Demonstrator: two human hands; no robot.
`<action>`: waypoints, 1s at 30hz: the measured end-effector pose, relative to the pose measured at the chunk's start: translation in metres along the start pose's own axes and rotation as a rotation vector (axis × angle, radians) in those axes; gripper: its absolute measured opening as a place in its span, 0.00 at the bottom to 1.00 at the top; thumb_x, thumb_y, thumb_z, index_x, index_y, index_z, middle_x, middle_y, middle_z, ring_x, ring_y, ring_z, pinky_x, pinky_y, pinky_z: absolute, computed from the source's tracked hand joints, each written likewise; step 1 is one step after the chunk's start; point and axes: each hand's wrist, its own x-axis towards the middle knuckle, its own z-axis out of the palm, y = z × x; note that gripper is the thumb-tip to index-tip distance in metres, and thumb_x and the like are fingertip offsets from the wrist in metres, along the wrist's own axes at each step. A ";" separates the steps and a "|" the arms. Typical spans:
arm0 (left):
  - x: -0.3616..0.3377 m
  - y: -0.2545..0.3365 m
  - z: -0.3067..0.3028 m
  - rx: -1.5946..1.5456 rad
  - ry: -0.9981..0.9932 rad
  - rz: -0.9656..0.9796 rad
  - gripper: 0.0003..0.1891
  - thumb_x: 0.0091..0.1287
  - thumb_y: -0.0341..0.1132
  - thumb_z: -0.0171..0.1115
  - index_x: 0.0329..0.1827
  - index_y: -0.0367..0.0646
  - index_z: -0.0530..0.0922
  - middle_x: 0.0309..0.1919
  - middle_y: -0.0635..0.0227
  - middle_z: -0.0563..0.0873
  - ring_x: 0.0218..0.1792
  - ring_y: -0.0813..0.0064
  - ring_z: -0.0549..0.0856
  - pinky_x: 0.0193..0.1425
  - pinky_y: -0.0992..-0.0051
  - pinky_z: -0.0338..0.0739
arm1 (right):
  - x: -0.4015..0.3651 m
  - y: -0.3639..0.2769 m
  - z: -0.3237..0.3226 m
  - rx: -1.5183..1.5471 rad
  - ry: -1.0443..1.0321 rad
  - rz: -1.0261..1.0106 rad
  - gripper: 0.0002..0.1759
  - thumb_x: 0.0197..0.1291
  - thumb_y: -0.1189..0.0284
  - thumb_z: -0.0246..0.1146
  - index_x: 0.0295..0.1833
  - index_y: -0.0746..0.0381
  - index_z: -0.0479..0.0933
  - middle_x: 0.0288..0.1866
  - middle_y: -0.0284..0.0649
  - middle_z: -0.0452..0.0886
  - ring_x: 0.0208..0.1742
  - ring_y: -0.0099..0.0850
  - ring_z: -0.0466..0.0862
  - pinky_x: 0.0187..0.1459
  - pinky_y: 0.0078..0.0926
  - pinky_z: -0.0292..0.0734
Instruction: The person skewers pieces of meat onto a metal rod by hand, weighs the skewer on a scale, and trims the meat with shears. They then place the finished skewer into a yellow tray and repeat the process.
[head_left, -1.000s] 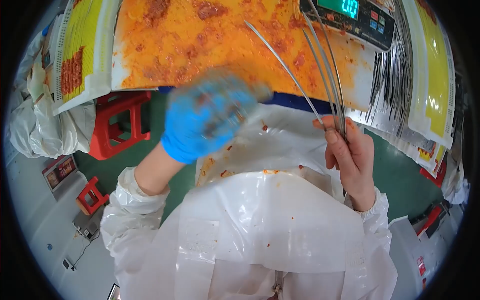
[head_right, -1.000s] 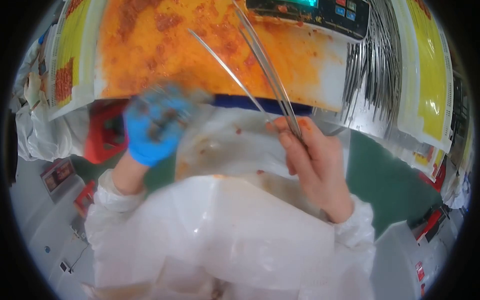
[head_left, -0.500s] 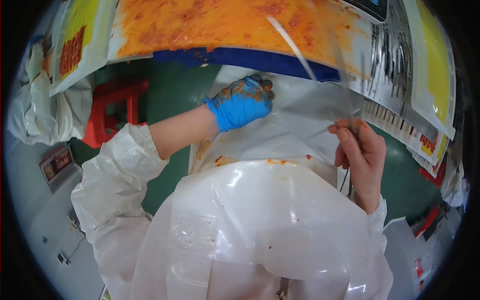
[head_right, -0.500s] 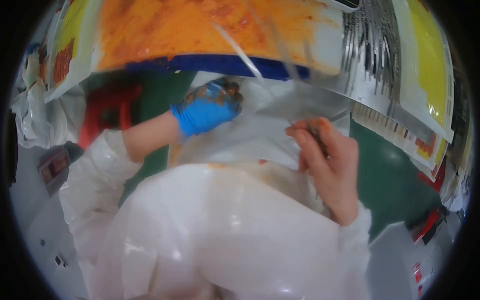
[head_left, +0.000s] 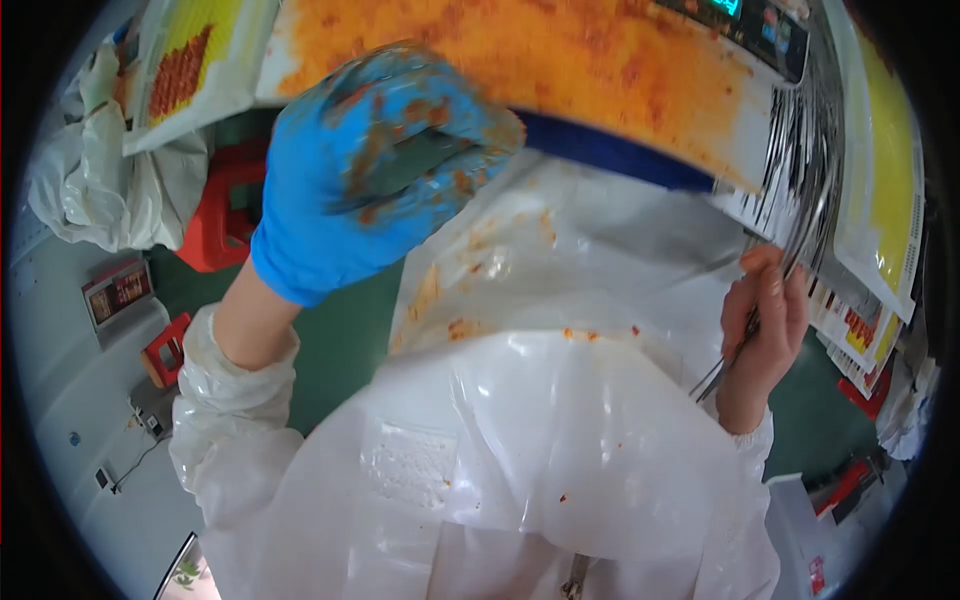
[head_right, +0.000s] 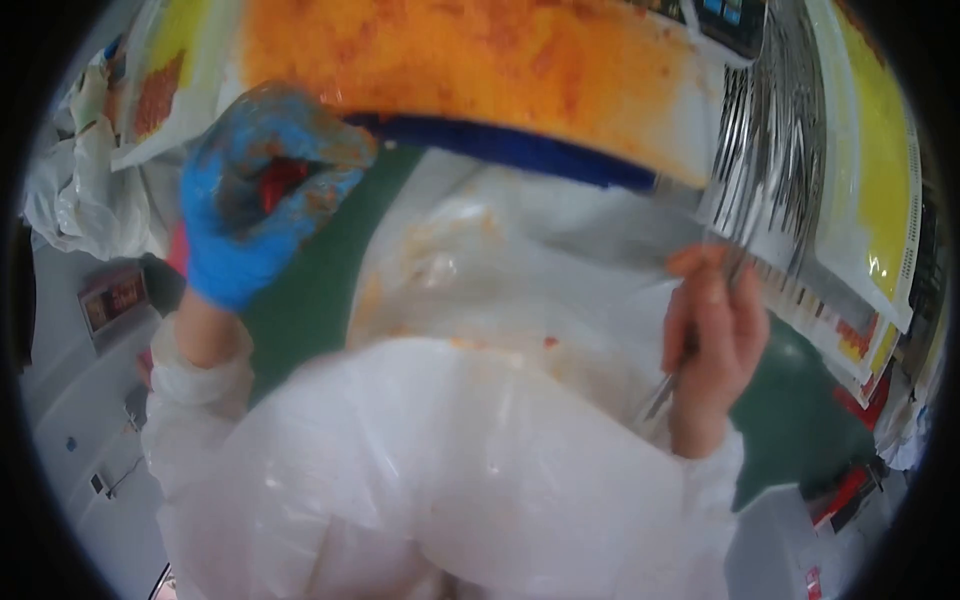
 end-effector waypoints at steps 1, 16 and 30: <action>0.009 -0.003 -0.006 -0.044 0.022 0.009 0.12 0.57 0.22 0.66 0.44 0.38 0.78 0.40 0.63 0.84 0.38 0.68 0.83 0.46 0.72 0.78 | 0.001 -0.004 0.005 -0.031 -0.020 -0.005 0.14 0.71 0.69 0.51 0.50 0.69 0.73 0.36 0.40 0.79 0.12 0.17 0.66 0.12 0.13 0.55; 0.090 -0.081 0.005 0.158 -0.151 -0.423 0.08 0.59 0.29 0.66 0.42 0.43 0.84 0.38 0.64 0.83 0.36 0.67 0.82 0.44 0.74 0.77 | 0.045 -0.018 0.060 -0.131 -0.259 0.155 0.11 0.62 0.78 0.60 0.50 0.68 0.80 0.19 0.27 0.73 0.16 0.12 0.68 0.19 0.12 0.60; 0.074 -0.084 0.027 -0.004 0.001 -0.378 0.16 0.57 0.16 0.63 0.48 0.38 0.82 0.40 0.67 0.80 0.44 0.75 0.80 0.46 0.78 0.76 | 0.053 -0.010 0.074 -0.326 -0.229 0.088 0.09 0.58 0.80 0.66 0.46 0.66 0.82 0.22 0.30 0.80 0.20 0.13 0.72 0.22 0.12 0.64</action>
